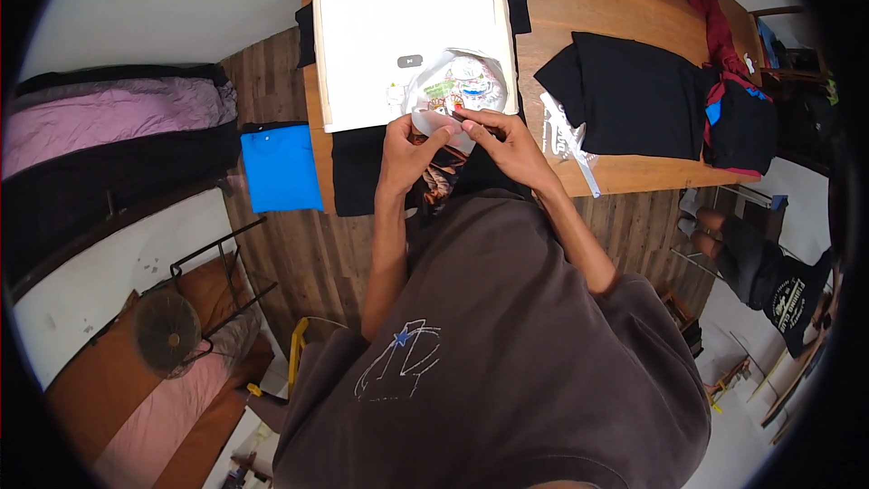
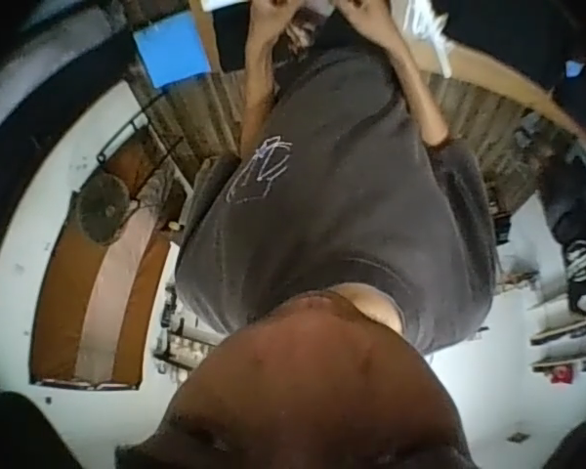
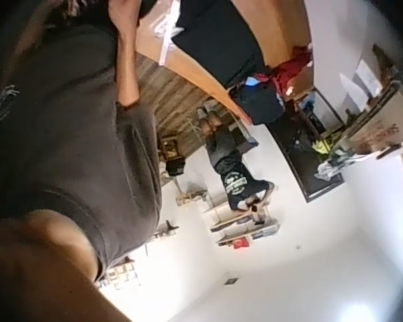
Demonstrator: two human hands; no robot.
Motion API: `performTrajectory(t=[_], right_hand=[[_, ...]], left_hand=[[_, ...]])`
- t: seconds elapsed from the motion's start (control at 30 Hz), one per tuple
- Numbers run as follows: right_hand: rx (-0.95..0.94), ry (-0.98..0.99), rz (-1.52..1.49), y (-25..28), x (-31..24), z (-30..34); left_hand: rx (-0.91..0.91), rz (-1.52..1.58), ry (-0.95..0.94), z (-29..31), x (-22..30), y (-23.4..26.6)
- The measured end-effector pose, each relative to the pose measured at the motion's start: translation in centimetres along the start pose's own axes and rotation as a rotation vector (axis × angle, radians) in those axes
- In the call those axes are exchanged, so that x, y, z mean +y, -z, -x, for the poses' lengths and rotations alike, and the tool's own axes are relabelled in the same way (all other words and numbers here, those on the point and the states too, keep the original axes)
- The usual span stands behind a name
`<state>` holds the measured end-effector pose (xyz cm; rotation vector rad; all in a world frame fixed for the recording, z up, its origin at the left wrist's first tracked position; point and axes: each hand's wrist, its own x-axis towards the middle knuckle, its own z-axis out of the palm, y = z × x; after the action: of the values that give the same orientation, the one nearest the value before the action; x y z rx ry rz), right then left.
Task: Peeling backings from small printed stickers or graphics.
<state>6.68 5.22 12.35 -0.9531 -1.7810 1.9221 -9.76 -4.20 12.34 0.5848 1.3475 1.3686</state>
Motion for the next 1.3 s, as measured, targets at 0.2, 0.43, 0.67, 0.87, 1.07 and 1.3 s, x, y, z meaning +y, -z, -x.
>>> performTrajectory(t=[0.2, 0.43, 0.67, 0.87, 1.07, 1.3], right_hand=[[0.005, -0.109, -0.060, 0.4, -0.8, -0.2], [0.042, -0.304, -0.143, 0.8, 1.9, -2.5], [0.205, -0.135, 0.072, 0.6, 3.0, -3.8], [-0.083, -0.135, 0.242, 0.3, -3.1, -0.4], [0.136, -0.118, 0.037, -0.5, -2.2, 0.6], [0.022, -0.005, 0.101, 0.0, -4.2, 0.1]], left_hand=[[0.038, -0.181, 0.017, -0.1, 0.2, 0.3], [-0.059, -0.278, 0.035, 0.6, 1.5, 0.4], [0.001, -0.173, 0.040, 0.6, 1.3, 0.0], [0.064, -0.187, -0.063, 0.4, 0.3, 0.2], [0.062, -0.098, -0.012, 0.6, 1.8, -0.8], [0.117, -0.124, -0.036, 0.5, 1.8, -1.1]])
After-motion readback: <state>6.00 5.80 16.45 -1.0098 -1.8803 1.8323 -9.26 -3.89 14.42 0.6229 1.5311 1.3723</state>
